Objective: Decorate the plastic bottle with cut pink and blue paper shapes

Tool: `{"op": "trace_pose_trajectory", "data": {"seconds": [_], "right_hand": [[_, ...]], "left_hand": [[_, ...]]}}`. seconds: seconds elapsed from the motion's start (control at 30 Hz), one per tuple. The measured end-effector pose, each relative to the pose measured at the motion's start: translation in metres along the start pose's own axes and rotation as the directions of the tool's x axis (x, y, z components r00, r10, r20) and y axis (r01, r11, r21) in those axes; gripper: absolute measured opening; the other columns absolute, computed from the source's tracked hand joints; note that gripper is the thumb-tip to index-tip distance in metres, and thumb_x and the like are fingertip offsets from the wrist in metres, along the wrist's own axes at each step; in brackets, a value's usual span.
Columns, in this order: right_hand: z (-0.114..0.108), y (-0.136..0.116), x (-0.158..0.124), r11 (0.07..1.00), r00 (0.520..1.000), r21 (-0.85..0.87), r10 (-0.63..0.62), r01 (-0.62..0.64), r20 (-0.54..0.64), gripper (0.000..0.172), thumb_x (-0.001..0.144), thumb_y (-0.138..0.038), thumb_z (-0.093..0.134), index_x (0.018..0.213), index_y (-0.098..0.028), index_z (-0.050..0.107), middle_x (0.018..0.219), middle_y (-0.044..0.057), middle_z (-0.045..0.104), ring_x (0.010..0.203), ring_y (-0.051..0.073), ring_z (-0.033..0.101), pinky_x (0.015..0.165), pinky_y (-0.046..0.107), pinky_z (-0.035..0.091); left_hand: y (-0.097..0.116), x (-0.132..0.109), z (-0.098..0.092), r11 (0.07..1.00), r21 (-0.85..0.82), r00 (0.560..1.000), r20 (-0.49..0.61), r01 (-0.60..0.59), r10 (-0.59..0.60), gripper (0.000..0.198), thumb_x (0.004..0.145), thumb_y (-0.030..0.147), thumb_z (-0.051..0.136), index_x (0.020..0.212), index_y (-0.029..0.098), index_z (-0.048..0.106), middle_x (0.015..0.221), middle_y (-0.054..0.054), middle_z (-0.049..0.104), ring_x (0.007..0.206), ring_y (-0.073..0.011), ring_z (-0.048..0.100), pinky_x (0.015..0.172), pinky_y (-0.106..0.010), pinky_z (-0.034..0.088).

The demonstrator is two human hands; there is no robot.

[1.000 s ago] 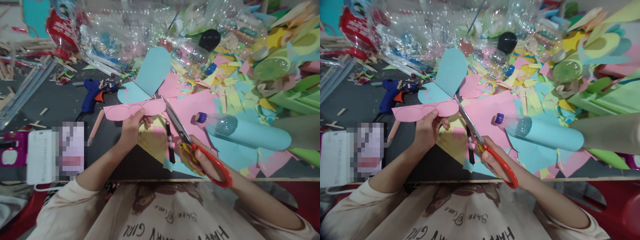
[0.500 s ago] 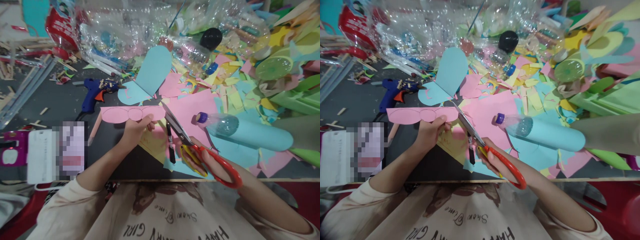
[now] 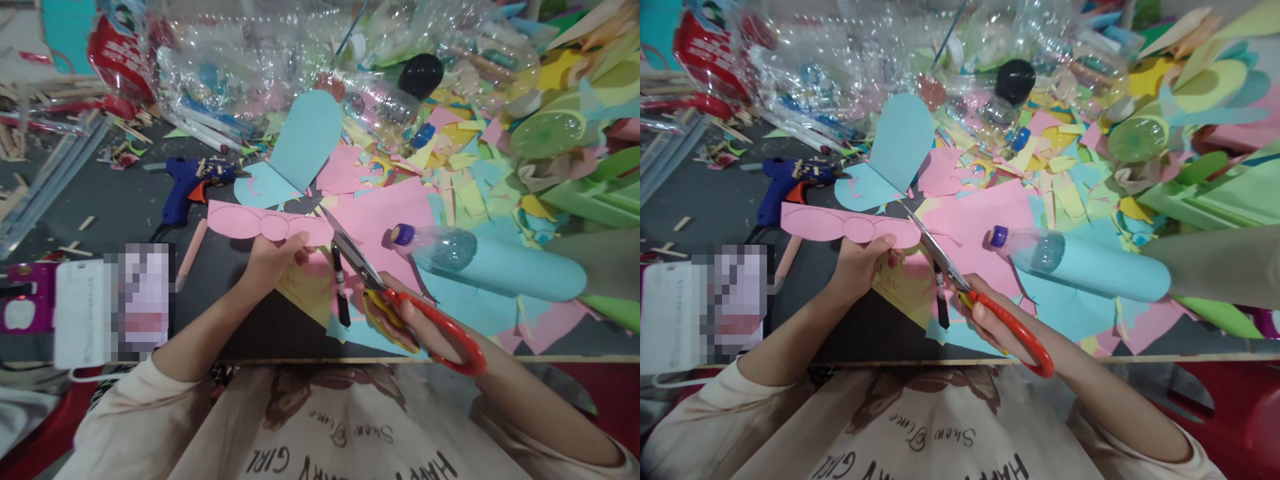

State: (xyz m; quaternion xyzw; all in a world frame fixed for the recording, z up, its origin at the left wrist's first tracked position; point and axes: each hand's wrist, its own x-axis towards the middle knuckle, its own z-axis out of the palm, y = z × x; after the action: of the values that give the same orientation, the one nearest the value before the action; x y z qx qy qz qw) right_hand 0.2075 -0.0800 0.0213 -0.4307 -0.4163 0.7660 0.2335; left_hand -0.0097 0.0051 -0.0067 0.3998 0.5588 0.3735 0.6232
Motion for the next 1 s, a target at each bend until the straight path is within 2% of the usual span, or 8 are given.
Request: {"op": "trace_pose_trajectory", "data": {"seconds": [0.1,0.2,0.43,0.6,0.77,1.0], "right_hand": [[0.001,-0.003,0.001,0.998,0.999,-0.056,-0.03,0.032,0.034,0.054,0.086,-0.073,0.037,0.107,-0.024,0.047,0.059,-0.007,0.035,0.045,0.008,0.025,0.041,0.026,0.028],[0.003,-0.006,0.001,0.996,0.998,-0.07,-0.055,0.057,0.039,0.052,0.088,-0.07,0.036,0.108,-0.023,0.045,0.058,-0.008,0.035,0.043,0.008,0.024,0.043,0.027,0.026],[0.001,-0.004,-0.002,0.997,0.997,-0.059,-0.04,0.044,0.069,0.043,0.092,-0.065,0.037,0.105,-0.024,0.042,0.059,-0.008,0.034,0.045,0.009,0.024,0.043,0.027,0.023],[0.0,-0.001,-0.005,0.998,0.997,-0.059,-0.003,0.007,0.073,0.046,0.091,-0.066,0.038,0.11,-0.024,0.042,0.067,-0.005,0.039,0.046,0.009,0.024,0.044,0.029,0.019],[-0.001,0.005,-0.004,0.997,0.997,-0.065,-0.046,0.05,0.06,0.041,0.092,-0.063,0.039,0.099,-0.023,0.042,0.06,-0.009,0.031,0.045,0.007,0.021,0.046,0.028,0.022],[0.001,-0.001,-0.003,0.996,0.998,-0.087,-0.002,0.007,0.059,0.046,0.089,-0.068,0.04,0.092,-0.022,0.038,0.059,-0.009,0.03,0.044,0.006,0.022,0.042,0.026,0.017]], "left_hand": [[0.002,0.001,0.001,0.998,-0.06,1.0,0.002,-0.002,0.002,0.022,0.067,0.025,0.064,0.048,0.016,0.057,0.043,0.002,0.054,0.039,-0.0081,0.048,0.042,-0.02,0.041],[0.003,0.003,0.0,0.996,-0.085,1.0,-0.007,-0.001,0.001,0.021,0.068,0.026,0.065,0.051,0.016,0.059,0.043,0.001,0.055,0.038,-0.0076,0.048,0.041,-0.02,0.04],[0.005,0.001,-0.002,0.998,-0.053,0.999,-0.017,-0.031,0.03,0.029,0.073,0.023,0.061,0.045,0.015,0.06,0.042,-0.001,0.057,0.042,-0.0078,0.051,0.046,-0.018,0.041],[0.005,0.0,-0.003,0.999,-0.018,0.999,-0.034,-0.034,0.034,0.033,0.077,0.022,0.058,0.044,0.016,0.06,0.043,-0.001,0.057,0.042,-0.008,0.051,0.047,-0.019,0.042],[0.003,0.002,-0.004,0.999,0.009,0.998,-0.038,-0.043,0.044,0.033,0.077,0.023,0.058,0.044,0.016,0.059,0.043,-0.001,0.058,0.042,-0.0083,0.051,0.046,-0.018,0.042],[-0.001,0.004,-0.005,0.997,-0.015,0.996,-0.041,-0.081,0.081,0.033,0.078,0.024,0.058,0.046,0.016,0.06,0.043,-0.001,0.058,0.041,-0.0084,0.052,0.045,-0.019,0.042]]}}
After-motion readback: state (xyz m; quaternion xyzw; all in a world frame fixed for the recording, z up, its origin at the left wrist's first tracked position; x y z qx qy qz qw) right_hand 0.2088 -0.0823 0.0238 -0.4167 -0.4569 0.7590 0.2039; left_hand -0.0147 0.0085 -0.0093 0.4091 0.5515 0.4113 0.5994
